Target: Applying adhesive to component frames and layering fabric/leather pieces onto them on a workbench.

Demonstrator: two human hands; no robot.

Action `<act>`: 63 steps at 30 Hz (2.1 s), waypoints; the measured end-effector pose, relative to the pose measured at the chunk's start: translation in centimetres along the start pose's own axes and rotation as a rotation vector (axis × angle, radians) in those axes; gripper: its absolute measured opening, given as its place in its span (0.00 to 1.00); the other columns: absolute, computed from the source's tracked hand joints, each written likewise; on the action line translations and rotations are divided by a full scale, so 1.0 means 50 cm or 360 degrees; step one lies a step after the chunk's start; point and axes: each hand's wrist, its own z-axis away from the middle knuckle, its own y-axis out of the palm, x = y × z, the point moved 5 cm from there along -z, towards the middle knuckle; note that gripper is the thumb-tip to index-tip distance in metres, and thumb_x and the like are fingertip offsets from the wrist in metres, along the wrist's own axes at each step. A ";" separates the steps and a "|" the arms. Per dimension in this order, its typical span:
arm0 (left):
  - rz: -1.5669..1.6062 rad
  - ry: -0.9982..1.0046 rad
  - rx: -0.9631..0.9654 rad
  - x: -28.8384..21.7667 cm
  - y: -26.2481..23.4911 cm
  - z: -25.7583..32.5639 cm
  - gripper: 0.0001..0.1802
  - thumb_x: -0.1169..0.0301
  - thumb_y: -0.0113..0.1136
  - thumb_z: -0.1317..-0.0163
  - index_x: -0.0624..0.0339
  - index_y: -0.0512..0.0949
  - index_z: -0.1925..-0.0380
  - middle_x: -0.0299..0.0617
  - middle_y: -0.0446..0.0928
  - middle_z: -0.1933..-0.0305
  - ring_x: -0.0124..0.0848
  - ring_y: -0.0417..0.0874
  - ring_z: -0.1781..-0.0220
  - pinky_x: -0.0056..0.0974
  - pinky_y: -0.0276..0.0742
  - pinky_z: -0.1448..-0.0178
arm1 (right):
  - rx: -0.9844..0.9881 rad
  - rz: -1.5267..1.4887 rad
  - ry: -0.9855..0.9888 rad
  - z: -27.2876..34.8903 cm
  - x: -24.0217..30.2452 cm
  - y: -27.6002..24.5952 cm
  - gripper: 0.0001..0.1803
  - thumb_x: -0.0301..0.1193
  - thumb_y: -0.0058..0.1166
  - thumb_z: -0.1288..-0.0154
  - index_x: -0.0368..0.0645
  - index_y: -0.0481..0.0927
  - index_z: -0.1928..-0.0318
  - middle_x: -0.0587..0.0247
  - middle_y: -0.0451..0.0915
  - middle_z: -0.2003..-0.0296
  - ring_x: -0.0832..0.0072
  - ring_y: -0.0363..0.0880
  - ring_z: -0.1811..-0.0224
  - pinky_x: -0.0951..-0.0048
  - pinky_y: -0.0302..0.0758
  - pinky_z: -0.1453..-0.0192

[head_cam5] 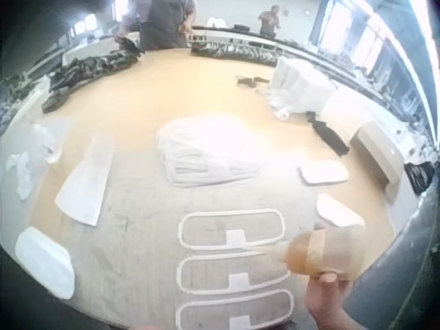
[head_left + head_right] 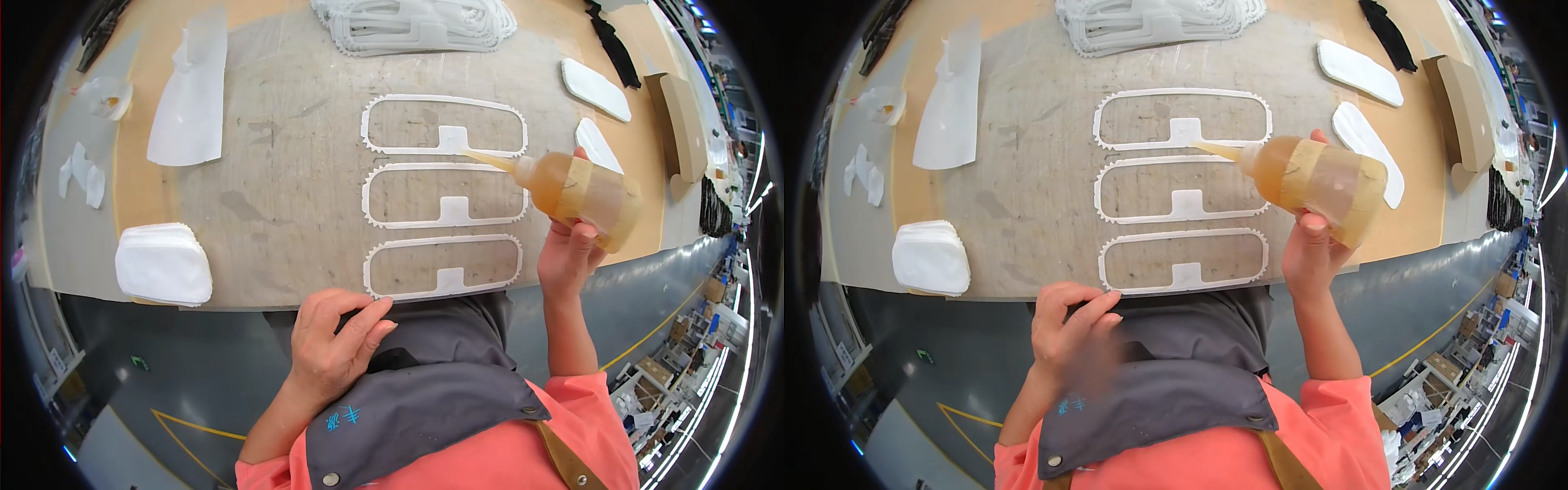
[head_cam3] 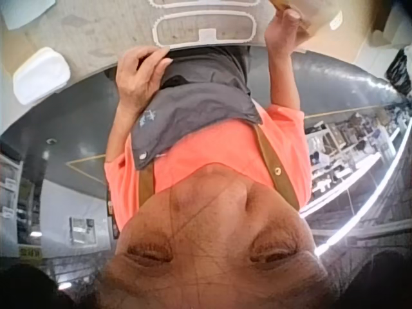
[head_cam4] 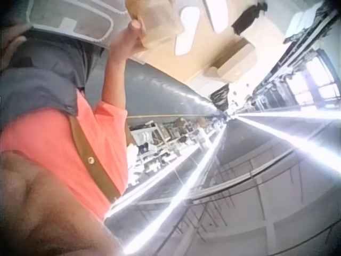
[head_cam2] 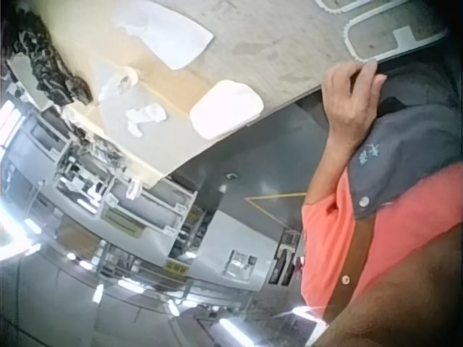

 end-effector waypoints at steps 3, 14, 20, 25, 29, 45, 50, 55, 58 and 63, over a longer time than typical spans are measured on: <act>0.0008 -0.0011 0.0016 0.005 -0.001 -0.005 0.15 0.68 0.74 0.43 0.57 0.87 0.56 0.38 0.79 0.59 0.38 0.79 0.57 0.41 0.76 0.53 | 0.0055 0.0053 -0.0042 0.004 -0.010 0.013 0.51 0.55 0.66 0.36 0.42 0.55 0.25 0.42 0.65 0.28 0.53 0.65 0.25 0.53 0.75 0.29; 0.0067 -0.0027 -0.0013 0.019 -0.008 -0.007 0.16 0.69 0.75 0.45 0.57 0.87 0.55 0.37 0.79 0.58 0.38 0.79 0.57 0.41 0.76 0.53 | 0.0213 0.0128 -0.0032 0.006 -0.024 0.058 0.54 0.60 0.67 0.41 0.47 0.55 0.25 0.42 0.64 0.28 0.54 0.63 0.24 0.49 0.66 0.24; 0.0069 -0.0043 -0.0034 0.028 -0.012 -0.002 0.16 0.69 0.75 0.45 0.57 0.87 0.56 0.37 0.79 0.59 0.38 0.79 0.57 0.41 0.76 0.53 | 0.0288 0.0112 0.0061 0.008 -0.021 0.096 0.56 0.62 0.68 0.44 0.50 0.55 0.25 0.43 0.64 0.28 0.53 0.59 0.22 0.45 0.63 0.22; 0.0078 -0.0061 -0.0054 0.035 -0.018 -0.001 0.15 0.69 0.75 0.45 0.57 0.87 0.56 0.37 0.79 0.59 0.37 0.79 0.57 0.40 0.76 0.54 | 0.0360 0.0099 0.0065 0.009 -0.022 0.124 0.56 0.64 0.67 0.45 0.52 0.55 0.25 0.43 0.63 0.27 0.52 0.60 0.23 0.42 0.64 0.23; 0.0079 -0.0076 -0.0065 0.039 -0.021 -0.003 0.15 0.68 0.75 0.45 0.57 0.87 0.57 0.37 0.79 0.59 0.37 0.79 0.57 0.40 0.76 0.54 | 0.0406 0.0100 0.0040 0.005 -0.026 0.140 0.56 0.65 0.66 0.45 0.53 0.54 0.24 0.41 0.62 0.27 0.50 0.62 0.24 0.41 0.66 0.24; 0.0102 -0.0120 -0.0115 0.061 -0.032 -0.006 0.15 0.68 0.75 0.46 0.57 0.87 0.58 0.36 0.79 0.60 0.37 0.79 0.58 0.40 0.76 0.55 | 0.0355 0.0014 0.0039 -0.018 -0.026 0.187 0.66 0.63 0.75 0.58 0.53 0.49 0.27 0.39 0.62 0.28 0.45 0.68 0.28 0.45 0.68 0.27; 0.0111 -0.0128 -0.0123 0.065 -0.036 -0.009 0.15 0.69 0.75 0.46 0.57 0.87 0.58 0.36 0.79 0.60 0.37 0.79 0.58 0.39 0.76 0.55 | 0.0490 0.0107 -0.0125 -0.029 -0.039 0.179 0.66 0.61 0.78 0.61 0.53 0.50 0.28 0.40 0.64 0.28 0.45 0.70 0.29 0.46 0.67 0.26; 0.0126 -0.0132 -0.0118 0.068 -0.039 -0.013 0.15 0.69 0.75 0.46 0.58 0.87 0.58 0.36 0.79 0.60 0.37 0.79 0.57 0.39 0.76 0.55 | 0.0546 0.0197 -0.0245 -0.038 -0.041 0.184 0.65 0.63 0.75 0.60 0.52 0.50 0.29 0.40 0.65 0.29 0.46 0.72 0.30 0.46 0.67 0.26; 0.0121 -0.0139 -0.0117 0.070 -0.039 -0.013 0.15 0.69 0.75 0.46 0.58 0.87 0.57 0.36 0.79 0.60 0.37 0.79 0.57 0.39 0.76 0.55 | 0.0564 0.0370 -0.0285 -0.047 -0.032 0.194 0.62 0.68 0.68 0.53 0.52 0.50 0.28 0.39 0.64 0.28 0.45 0.72 0.31 0.45 0.68 0.26; 0.0118 -0.0142 -0.0120 0.072 -0.038 -0.012 0.15 0.69 0.75 0.46 0.58 0.87 0.57 0.36 0.79 0.60 0.37 0.79 0.57 0.39 0.76 0.55 | 0.0439 0.0264 -0.0212 -0.057 -0.041 0.186 0.64 0.61 0.77 0.59 0.49 0.52 0.30 0.39 0.64 0.29 0.46 0.71 0.29 0.46 0.68 0.26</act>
